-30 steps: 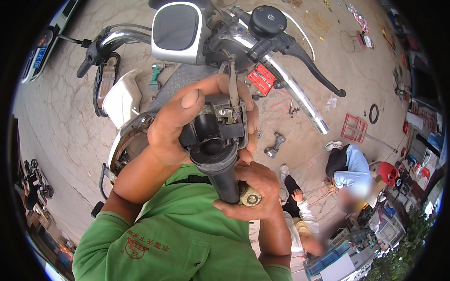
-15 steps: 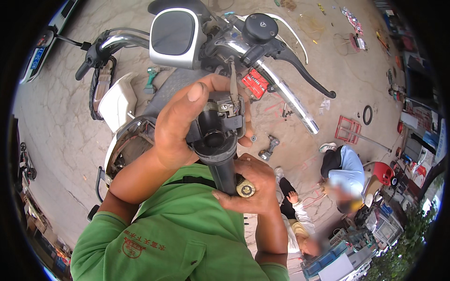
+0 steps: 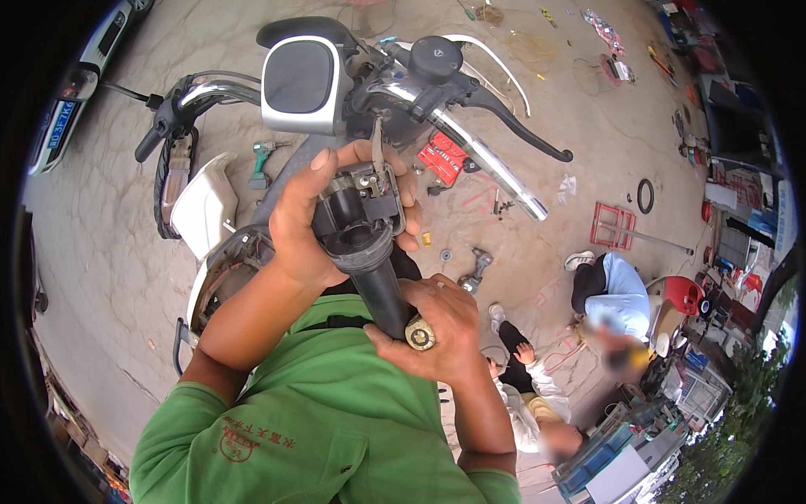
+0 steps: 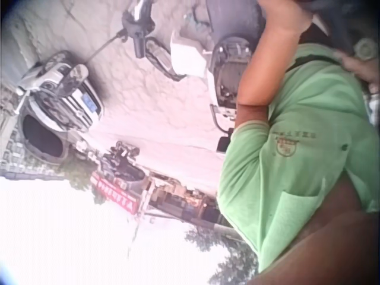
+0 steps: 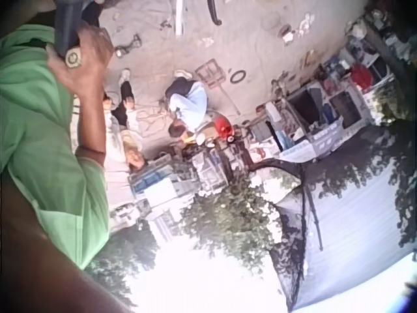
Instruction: The person disassembles the right handlebar assembly of a white scooter using a yellow-handled screwdriver. They remove the brake lever, throttle grip, and control housing, exposing internal wiring. The person then reassembles the components in reverse order, securing them with screws.
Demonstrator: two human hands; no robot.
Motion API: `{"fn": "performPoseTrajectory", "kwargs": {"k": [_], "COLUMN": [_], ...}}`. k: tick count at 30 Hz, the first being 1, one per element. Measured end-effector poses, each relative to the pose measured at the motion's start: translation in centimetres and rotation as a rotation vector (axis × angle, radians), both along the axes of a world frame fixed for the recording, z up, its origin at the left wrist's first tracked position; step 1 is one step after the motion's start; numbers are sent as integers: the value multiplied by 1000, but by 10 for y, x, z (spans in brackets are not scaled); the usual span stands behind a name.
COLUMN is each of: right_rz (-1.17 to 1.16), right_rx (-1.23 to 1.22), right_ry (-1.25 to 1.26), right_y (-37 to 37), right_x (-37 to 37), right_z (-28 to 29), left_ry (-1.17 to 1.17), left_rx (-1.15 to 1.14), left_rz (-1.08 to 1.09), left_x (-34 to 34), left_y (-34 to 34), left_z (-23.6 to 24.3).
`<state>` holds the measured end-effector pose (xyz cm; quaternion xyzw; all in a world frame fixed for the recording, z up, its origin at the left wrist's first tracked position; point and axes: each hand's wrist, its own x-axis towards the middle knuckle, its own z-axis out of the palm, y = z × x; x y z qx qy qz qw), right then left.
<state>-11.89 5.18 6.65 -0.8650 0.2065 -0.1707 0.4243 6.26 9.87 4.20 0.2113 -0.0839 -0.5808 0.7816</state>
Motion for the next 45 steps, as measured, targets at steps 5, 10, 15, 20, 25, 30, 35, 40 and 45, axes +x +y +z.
{"fn": "performPoseTrajectory", "kwargs": {"k": [5, 10, 15, 20, 25, 30, 35, 40, 45], "right_rz": [30, 41, 12, 28, -15, -170, -230, -209, -213], "right_rx": [14, 26, 94, 107, 133, -159, -327, -265, -82], "right_ry": [-2, -18, -1, 75, 129, 13, 13, -25, -24], "right_y": [0, -3, -3, -3, -1, 6, 7, 1, 0], "right_x": [-2, 1, 4, 2, 6, 23, 32, 35, 36], "right_z": [3, 3, 1, 5, 11, 11, 12, 16, 14], "left_ry": [90, 198, 123, 41, -65, -103, -201, -358, -436], "left_rx": [-22, -135, -106, -75, -44, 19, 106, 34, 66], "left_rz": [-9, -13, -20, -16, -4, 27, 86, 89, 26], "left_x": [-2, 0, 4, 4, 3, -7, -17, -15, 2], "left_y": [0, 0, 0, 0, 4, 9, 12, 13, 12], "left_z": [0, -13, -10, -9, -12, -10, 0, -2, 2]}}
